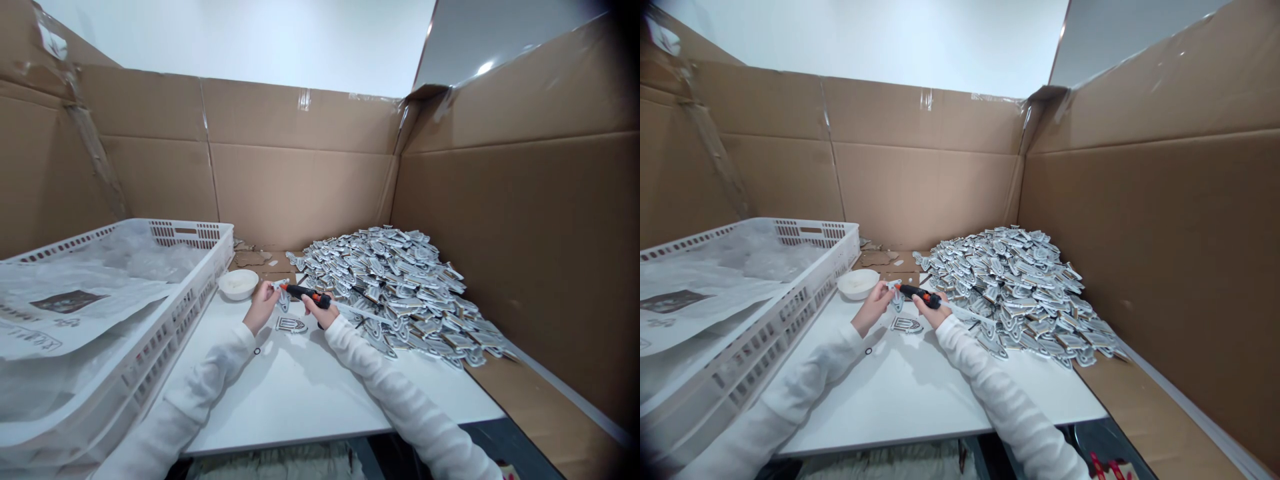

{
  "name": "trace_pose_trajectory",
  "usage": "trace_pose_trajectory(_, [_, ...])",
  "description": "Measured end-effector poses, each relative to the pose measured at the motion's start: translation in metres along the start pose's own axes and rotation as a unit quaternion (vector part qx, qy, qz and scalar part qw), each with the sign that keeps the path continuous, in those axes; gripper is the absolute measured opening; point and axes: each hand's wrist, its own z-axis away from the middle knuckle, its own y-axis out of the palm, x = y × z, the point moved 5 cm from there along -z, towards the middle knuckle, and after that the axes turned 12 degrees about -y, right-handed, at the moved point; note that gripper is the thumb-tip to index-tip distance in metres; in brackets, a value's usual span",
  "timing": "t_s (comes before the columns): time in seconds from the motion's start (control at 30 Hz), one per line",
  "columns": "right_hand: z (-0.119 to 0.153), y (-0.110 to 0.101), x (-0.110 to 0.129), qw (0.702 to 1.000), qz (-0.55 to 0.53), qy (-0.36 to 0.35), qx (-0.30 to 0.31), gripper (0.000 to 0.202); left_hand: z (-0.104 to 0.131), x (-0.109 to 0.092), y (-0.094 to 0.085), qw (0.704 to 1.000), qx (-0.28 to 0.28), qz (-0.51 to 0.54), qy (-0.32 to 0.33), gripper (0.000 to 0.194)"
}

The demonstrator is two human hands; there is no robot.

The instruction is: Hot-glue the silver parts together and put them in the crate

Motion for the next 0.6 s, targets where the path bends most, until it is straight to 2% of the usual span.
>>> trace_pose_trajectory(0.27, [0.0004, 0.0005, -0.0042, 0.998, 0.008, 0.064, 0.018, 0.044, 0.0003, -0.0008, 0.0005, 1.000, 0.000, 0.006, 0.005, 0.021])
trace_pose_trajectory(0.6, [-0.0012, 0.0002, -0.0032, 0.999, 0.018, 0.043, 0.019, 0.046, -0.0012, 0.0012, -0.0005, 1.000, -0.002, -0.004, -0.003, 0.020])
